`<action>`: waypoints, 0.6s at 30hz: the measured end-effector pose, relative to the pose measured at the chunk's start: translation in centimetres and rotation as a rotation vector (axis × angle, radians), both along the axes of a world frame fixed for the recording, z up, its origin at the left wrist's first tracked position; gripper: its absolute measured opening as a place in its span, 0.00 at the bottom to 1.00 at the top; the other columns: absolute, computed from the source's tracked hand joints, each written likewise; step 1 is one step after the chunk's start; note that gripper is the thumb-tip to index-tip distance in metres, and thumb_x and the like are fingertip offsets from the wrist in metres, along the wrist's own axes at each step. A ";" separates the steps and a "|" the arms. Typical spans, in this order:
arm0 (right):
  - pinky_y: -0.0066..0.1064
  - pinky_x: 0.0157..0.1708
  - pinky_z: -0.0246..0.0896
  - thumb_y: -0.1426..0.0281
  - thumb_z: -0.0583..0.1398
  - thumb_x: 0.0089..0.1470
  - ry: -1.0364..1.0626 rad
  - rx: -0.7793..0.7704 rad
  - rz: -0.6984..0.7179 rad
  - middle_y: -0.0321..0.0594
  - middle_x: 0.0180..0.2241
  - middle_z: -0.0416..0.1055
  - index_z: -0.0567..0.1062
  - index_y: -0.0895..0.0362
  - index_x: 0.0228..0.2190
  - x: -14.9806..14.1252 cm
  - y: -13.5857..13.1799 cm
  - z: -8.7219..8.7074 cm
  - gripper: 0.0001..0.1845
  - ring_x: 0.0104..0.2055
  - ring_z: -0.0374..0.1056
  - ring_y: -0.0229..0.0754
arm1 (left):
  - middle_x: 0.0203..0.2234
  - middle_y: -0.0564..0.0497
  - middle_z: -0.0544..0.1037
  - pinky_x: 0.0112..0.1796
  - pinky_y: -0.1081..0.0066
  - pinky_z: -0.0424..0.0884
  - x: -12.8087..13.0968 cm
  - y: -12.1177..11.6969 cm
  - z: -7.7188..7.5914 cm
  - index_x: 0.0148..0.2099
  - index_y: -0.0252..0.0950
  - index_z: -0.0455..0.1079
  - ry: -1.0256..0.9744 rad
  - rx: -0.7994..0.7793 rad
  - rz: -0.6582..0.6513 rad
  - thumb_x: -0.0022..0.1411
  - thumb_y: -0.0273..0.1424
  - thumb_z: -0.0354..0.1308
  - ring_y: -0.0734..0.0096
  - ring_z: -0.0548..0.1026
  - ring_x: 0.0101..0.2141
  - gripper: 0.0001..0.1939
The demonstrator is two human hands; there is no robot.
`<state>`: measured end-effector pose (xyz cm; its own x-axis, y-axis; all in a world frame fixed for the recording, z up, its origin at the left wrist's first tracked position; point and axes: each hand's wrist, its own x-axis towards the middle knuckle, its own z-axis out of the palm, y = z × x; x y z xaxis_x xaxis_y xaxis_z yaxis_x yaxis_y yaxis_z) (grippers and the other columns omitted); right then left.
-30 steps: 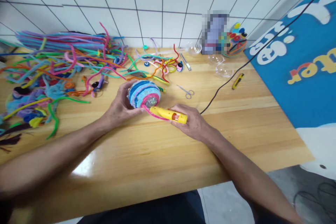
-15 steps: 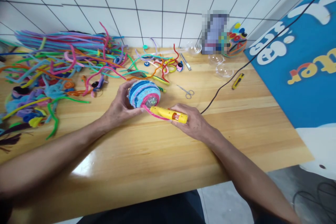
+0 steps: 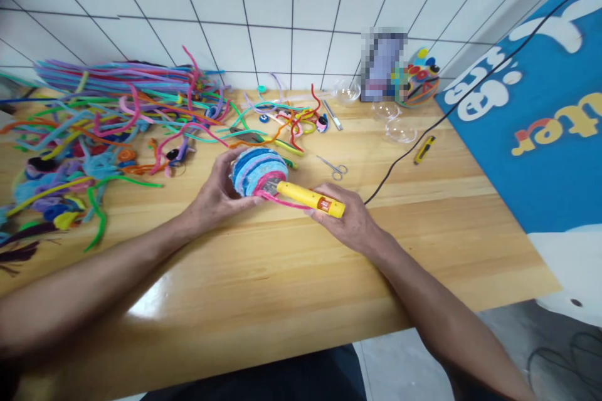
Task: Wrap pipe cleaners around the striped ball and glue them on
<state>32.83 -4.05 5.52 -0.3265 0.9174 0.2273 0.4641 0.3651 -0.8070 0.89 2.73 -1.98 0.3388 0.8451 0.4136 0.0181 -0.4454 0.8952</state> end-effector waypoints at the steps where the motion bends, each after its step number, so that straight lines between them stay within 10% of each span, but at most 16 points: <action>1: 0.34 0.34 0.66 0.59 0.70 0.68 0.005 0.003 0.018 0.36 0.34 0.79 0.81 0.52 0.42 -0.1 0.0 0.0 0.09 0.33 0.73 0.43 | 0.77 0.36 0.69 0.75 0.40 0.75 0.0 0.0 0.0 0.79 0.49 0.58 -0.002 -0.004 -0.001 0.60 0.49 0.86 0.42 0.75 0.75 0.56; 18: 0.34 0.36 0.66 0.61 0.70 0.68 0.013 0.013 0.052 0.36 0.35 0.79 0.81 0.52 0.41 -0.3 -0.1 0.1 0.08 0.34 0.74 0.43 | 0.76 0.35 0.71 0.74 0.39 0.75 0.5 -0.4 0.3 0.78 0.50 0.59 -0.045 -0.034 -0.012 0.61 0.52 0.85 0.42 0.76 0.75 0.54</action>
